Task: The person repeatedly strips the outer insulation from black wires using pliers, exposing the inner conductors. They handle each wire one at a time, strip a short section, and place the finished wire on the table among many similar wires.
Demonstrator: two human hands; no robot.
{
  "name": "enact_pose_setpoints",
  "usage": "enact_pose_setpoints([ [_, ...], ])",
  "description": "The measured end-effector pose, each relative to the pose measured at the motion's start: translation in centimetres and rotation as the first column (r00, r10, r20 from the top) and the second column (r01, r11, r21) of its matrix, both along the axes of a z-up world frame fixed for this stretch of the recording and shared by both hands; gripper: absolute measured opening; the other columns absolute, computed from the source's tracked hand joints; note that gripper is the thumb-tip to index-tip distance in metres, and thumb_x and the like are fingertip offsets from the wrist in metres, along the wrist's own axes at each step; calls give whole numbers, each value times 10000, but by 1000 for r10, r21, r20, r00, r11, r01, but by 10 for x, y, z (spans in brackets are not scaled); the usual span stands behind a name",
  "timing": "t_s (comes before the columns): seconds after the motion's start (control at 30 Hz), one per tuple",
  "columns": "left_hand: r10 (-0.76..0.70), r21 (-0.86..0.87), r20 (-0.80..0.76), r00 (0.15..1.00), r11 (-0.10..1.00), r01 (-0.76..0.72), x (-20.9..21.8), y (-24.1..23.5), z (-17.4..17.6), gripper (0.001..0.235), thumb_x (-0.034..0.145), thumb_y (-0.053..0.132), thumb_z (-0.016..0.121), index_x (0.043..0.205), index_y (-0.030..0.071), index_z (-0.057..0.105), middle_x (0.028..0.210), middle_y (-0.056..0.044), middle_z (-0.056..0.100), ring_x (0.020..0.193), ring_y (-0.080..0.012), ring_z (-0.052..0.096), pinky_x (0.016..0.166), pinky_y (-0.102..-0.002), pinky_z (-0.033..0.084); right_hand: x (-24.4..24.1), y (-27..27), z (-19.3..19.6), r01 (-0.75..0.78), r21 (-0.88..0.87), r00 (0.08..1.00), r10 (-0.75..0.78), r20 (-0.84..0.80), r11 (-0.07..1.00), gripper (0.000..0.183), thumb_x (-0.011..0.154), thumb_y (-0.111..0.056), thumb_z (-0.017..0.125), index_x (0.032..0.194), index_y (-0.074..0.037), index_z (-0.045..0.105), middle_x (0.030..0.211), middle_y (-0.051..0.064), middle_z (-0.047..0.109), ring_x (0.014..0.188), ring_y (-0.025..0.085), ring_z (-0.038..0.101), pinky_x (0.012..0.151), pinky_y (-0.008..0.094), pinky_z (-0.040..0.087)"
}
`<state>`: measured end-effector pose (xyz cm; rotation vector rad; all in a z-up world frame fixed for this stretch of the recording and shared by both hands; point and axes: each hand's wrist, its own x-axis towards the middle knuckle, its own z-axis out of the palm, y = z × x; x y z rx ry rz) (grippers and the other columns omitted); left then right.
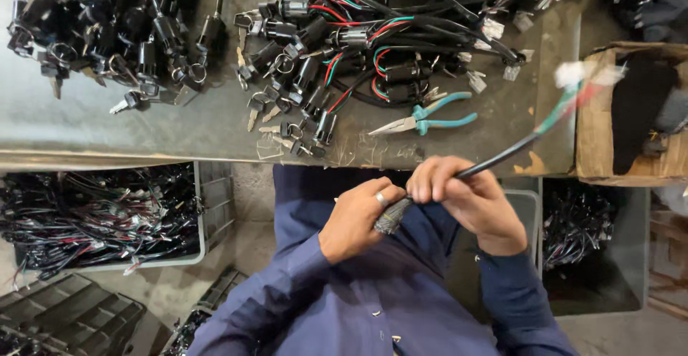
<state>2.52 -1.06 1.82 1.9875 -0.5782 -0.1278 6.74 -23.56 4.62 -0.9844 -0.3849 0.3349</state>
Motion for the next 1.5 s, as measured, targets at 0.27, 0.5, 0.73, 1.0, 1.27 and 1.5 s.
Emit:
enact_pose_setpoints([
  [0.27,-109,-339,-298,948,941,2,13,2,6,364,876,99,742,1188,47,561,979,-84,609,853,-200,615,782,-318,515,-31,4,-19,244,-483,964,-263,29,841,162,1005,-78,692,1153,-16,666,1175,57,624,1125,173,588,1013,294,466],
  [0.5,-89,-467,-237,967,884,-33,17,16,-3,440,906,62,817,1285,67,593,1146,-64,659,1022,-176,662,916,-272,528,-33,-10,-25,175,-329,959,-236,-155,928,172,936,4,752,1099,-1,696,1170,83,665,1120,175,632,1006,302,503],
  [0.73,-12,-327,-74,997,945,-13,0,12,-10,579,854,-28,777,1377,80,554,1261,-144,590,1130,-315,638,980,-345,535,-53,20,-34,233,-502,944,-318,-90,833,146,904,9,762,1039,-22,714,1118,74,660,1058,145,638,917,267,516],
  [1.0,-38,-111,118,992,992,51,-9,14,-4,876,598,-91,731,1429,77,511,1328,-171,546,1217,-394,553,1040,-438,487,-64,19,-41,296,-483,901,-409,-146,824,452,875,16,765,1270,-50,556,1062,46,676,1018,114,659,923,262,542],
  [1.27,92,-318,-71,993,942,-110,-31,-1,-4,657,759,-70,754,1364,81,544,1310,-167,562,1174,-352,620,1014,-394,526,-84,32,-41,332,-435,836,-474,-275,837,482,882,30,763,1302,-41,538,1036,56,672,1004,116,659,909,262,532],
  [1.5,87,-342,-41,995,935,-96,-36,0,-4,602,836,-50,751,1381,85,533,1327,-174,559,1195,-359,616,1032,-394,526,-81,19,-48,251,-433,839,-418,-348,865,466,876,-19,776,1275,-55,537,997,57,681,837,99,645,699,234,519],
])
